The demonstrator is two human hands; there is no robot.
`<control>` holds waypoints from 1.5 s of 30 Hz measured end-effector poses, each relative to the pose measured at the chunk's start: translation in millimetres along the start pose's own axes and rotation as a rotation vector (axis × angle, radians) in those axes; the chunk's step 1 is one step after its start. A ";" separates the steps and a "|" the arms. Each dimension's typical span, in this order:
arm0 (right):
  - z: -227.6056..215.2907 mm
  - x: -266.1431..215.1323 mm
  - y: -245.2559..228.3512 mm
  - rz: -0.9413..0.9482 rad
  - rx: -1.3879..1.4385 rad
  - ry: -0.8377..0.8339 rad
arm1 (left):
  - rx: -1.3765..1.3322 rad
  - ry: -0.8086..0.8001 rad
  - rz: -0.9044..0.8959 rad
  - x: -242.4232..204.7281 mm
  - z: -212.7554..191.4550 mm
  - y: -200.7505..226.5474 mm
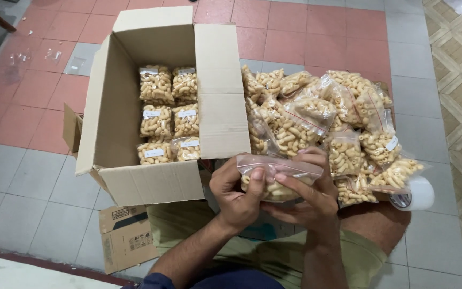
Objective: Packing small plastic bags of snacks into a cardboard box while sitting on the floor.
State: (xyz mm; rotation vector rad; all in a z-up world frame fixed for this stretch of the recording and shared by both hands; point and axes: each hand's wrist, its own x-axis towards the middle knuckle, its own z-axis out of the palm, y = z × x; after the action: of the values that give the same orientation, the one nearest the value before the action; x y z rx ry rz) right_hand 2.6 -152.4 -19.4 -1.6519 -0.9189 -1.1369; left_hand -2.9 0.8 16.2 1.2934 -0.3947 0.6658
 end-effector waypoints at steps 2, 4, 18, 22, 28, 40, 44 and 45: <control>-3.1 1.5 -2.9 0.010 -0.013 -0.028 | 0.008 0.000 -0.024 -0.1 -1.2 0.6; -5.4 -0.4 -5.6 0.052 -0.137 -0.126 | 0.001 0.005 -0.087 -3.6 -3.6 -4.6; -12.6 -9.9 8.3 -0.555 -0.696 0.156 | 0.160 -0.171 -0.009 -9.5 -3.2 32.8; -14.3 -10.1 -1.3 -0.556 -0.627 0.157 | 0.175 -0.144 0.003 -1.4 3.7 46.8; -25.3 -9.5 -21.5 -0.358 -0.535 -0.058 | 0.144 -0.271 -0.013 -6.9 -3.0 37.6; -37.9 -27.9 -7.3 -0.339 -0.364 -0.004 | -0.329 -0.577 0.104 -6.2 -8.2 26.2; -44.2 -43.9 16.3 -0.371 -0.392 0.029 | -0.318 -0.596 0.075 -7.2 -12.6 20.6; -42.1 -41.5 13.1 -0.279 -0.372 0.060 | -0.279 -0.664 0.086 -5.3 -13.4 21.7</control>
State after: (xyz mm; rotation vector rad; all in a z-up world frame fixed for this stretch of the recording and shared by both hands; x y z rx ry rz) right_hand -9.8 -199.7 -55.1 -1.8070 -0.9621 -1.6175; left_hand -22.2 15.3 25.8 1.2078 -1.0515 0.2194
